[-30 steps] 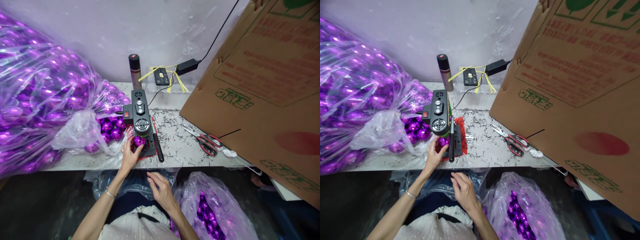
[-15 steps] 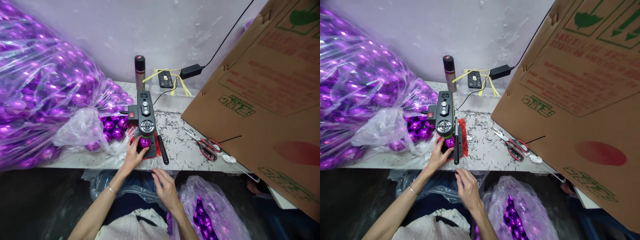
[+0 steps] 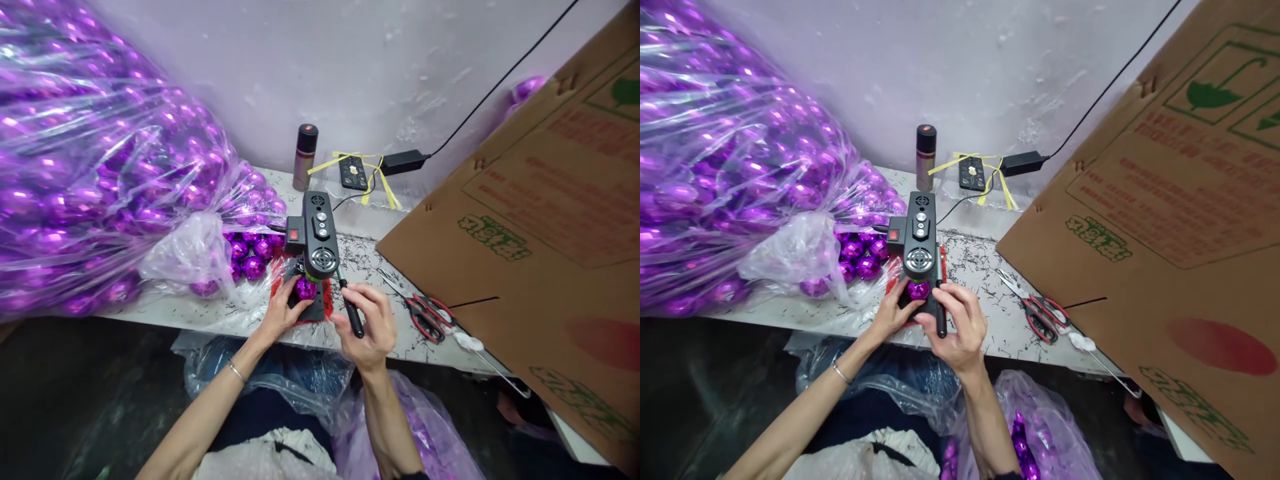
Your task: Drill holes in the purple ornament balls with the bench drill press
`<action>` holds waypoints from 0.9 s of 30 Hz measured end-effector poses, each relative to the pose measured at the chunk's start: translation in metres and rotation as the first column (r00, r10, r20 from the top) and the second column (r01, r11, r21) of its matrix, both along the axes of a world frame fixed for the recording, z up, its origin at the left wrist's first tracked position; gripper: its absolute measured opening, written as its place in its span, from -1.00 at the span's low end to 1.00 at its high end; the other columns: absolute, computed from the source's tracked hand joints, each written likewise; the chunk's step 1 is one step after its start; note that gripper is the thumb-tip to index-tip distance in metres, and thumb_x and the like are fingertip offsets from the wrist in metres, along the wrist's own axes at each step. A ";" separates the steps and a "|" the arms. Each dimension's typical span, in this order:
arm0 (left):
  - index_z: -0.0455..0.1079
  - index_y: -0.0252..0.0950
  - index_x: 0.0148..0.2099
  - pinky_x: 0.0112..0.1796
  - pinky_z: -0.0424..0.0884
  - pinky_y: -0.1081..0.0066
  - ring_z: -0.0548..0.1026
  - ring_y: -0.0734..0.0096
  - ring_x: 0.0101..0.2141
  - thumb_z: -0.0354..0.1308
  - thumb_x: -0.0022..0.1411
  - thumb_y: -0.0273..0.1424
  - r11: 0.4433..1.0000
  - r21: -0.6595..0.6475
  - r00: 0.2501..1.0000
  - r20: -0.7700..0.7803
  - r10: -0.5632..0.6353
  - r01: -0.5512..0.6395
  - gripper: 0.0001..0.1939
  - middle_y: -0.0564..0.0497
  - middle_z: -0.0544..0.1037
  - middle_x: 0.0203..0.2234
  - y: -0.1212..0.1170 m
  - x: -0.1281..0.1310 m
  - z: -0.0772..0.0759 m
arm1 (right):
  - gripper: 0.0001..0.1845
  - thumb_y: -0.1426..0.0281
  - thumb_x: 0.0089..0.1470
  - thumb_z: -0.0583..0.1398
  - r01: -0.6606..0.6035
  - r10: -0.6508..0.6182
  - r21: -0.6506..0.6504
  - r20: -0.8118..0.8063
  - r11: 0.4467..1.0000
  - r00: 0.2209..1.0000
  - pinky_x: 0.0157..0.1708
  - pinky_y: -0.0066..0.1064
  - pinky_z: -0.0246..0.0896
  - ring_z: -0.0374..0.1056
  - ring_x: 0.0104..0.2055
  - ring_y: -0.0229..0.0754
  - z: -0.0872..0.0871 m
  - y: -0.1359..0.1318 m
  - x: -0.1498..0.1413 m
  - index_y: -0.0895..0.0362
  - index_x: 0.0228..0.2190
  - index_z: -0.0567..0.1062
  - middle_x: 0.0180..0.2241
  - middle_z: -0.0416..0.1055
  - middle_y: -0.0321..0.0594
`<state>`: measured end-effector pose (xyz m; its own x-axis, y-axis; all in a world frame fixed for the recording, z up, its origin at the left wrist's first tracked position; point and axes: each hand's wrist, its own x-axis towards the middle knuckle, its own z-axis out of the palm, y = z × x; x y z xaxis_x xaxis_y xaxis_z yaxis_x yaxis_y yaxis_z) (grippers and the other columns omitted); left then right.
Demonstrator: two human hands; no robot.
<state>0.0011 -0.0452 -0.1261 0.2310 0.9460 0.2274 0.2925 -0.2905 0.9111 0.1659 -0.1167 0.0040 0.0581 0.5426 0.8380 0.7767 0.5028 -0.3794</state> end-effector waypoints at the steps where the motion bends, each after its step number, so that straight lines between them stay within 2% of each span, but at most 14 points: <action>1: 0.35 -0.25 0.28 0.24 0.34 -0.03 0.47 -0.04 0.20 0.35 0.21 -0.12 1.000 0.002 1.000 0.002 -0.002 0.002 -0.34 -0.24 0.52 0.19 0.000 0.000 -0.001 | -0.79 0.27 0.28 0.21 -0.025 0.025 0.004 0.003 1.000 1.000 -0.23 -0.21 0.55 0.54 -0.16 -0.07 0.001 0.005 -0.002 0.04 -0.09 0.52 -0.20 0.54 -0.09; 2: 0.36 -0.25 0.28 0.24 0.33 -0.03 0.46 -0.04 0.21 0.35 0.21 -0.12 1.000 0.006 1.000 0.004 -0.004 0.004 -0.34 -0.23 0.52 0.19 0.000 0.000 -0.001 | -0.88 0.33 0.29 0.18 -0.056 0.056 0.008 0.010 0.998 0.998 -0.27 -0.25 0.52 0.54 -0.22 -0.11 0.000 0.010 -0.004 0.04 -0.18 0.51 -0.26 0.55 -0.14; 3: 0.36 -0.24 0.28 0.25 0.33 -0.03 0.46 -0.04 0.22 0.35 0.21 -0.13 1.000 0.013 1.000 0.006 -0.007 0.007 -0.35 -0.23 0.52 0.18 0.000 0.000 -0.001 | -0.89 0.39 0.30 0.14 -0.085 0.085 0.013 0.016 0.996 0.996 -0.30 -0.29 0.48 0.53 -0.27 -0.15 -0.003 0.013 -0.006 0.04 -0.25 0.50 -0.30 0.55 -0.18; 6: 0.36 -0.24 0.27 0.26 0.30 -0.05 0.46 -0.04 0.22 0.33 0.23 -0.14 0.999 0.036 1.000 0.011 -0.019 0.019 -0.38 -0.23 0.53 0.17 0.000 0.000 -0.001 | -0.76 0.46 0.31 0.04 -0.116 0.116 0.017 -0.012 0.993 0.993 -0.36 -0.36 0.36 0.45 -0.36 -0.23 -0.017 0.019 -0.011 0.05 -0.38 0.43 -0.37 0.52 -0.23; 11: 0.36 -0.26 0.26 0.27 0.28 -0.09 0.46 -0.06 0.21 0.30 0.26 -0.16 0.998 0.045 0.999 0.013 -0.038 0.038 -0.41 -0.24 0.54 0.16 0.000 0.001 0.002 | -0.70 0.39 0.36 -0.03 -0.072 0.075 0.055 -0.068 0.996 0.995 -0.40 -0.31 0.28 0.36 -0.45 -0.23 -0.047 0.022 -0.016 0.02 -0.41 0.36 -0.42 0.45 -0.25; 14: 0.37 -0.24 0.25 0.26 0.30 -0.07 0.47 -0.04 0.20 0.31 0.26 -0.15 0.999 0.036 0.999 0.020 -0.035 0.035 -0.42 -0.23 0.55 0.15 -0.001 0.001 0.002 | -0.70 0.37 0.38 -0.04 -0.054 0.059 0.068 -0.082 0.996 0.995 -0.38 -0.29 0.26 0.34 -0.45 -0.22 -0.058 0.023 -0.018 0.01 -0.41 0.33 -0.43 0.43 -0.25; 22: 0.38 -0.25 0.25 0.22 0.37 -0.07 0.48 -0.05 0.19 0.34 0.23 -0.17 0.998 0.054 0.999 0.039 -0.026 0.024 -0.40 -0.24 0.54 0.15 -0.001 0.002 -0.002 | -0.67 0.32 0.40 -0.07 -0.010 0.015 0.056 -0.089 0.998 0.996 -0.40 -0.28 0.28 0.34 -0.45 -0.21 -0.069 0.024 -0.018 0.01 -0.42 0.30 -0.45 0.37 -0.26; 27: 0.35 -0.26 0.28 0.21 0.38 -0.08 0.50 -0.05 0.18 0.33 0.25 -0.17 0.998 0.058 0.999 0.017 -0.030 0.028 -0.38 -0.26 0.53 0.16 -0.001 0.003 -0.005 | -0.67 0.36 0.38 -0.04 -0.053 0.071 0.106 -0.170 0.993 0.983 -0.38 -0.29 0.26 0.33 -0.43 -0.23 -0.070 0.026 -0.019 0.04 -0.43 0.34 -0.44 0.37 -0.27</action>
<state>0.0042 -0.0463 -0.1312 0.2534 0.9241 0.2860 0.2666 -0.3509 0.8977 0.1464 -0.0912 -0.0664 0.1758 0.4632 0.8686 0.6698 0.5903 -0.4504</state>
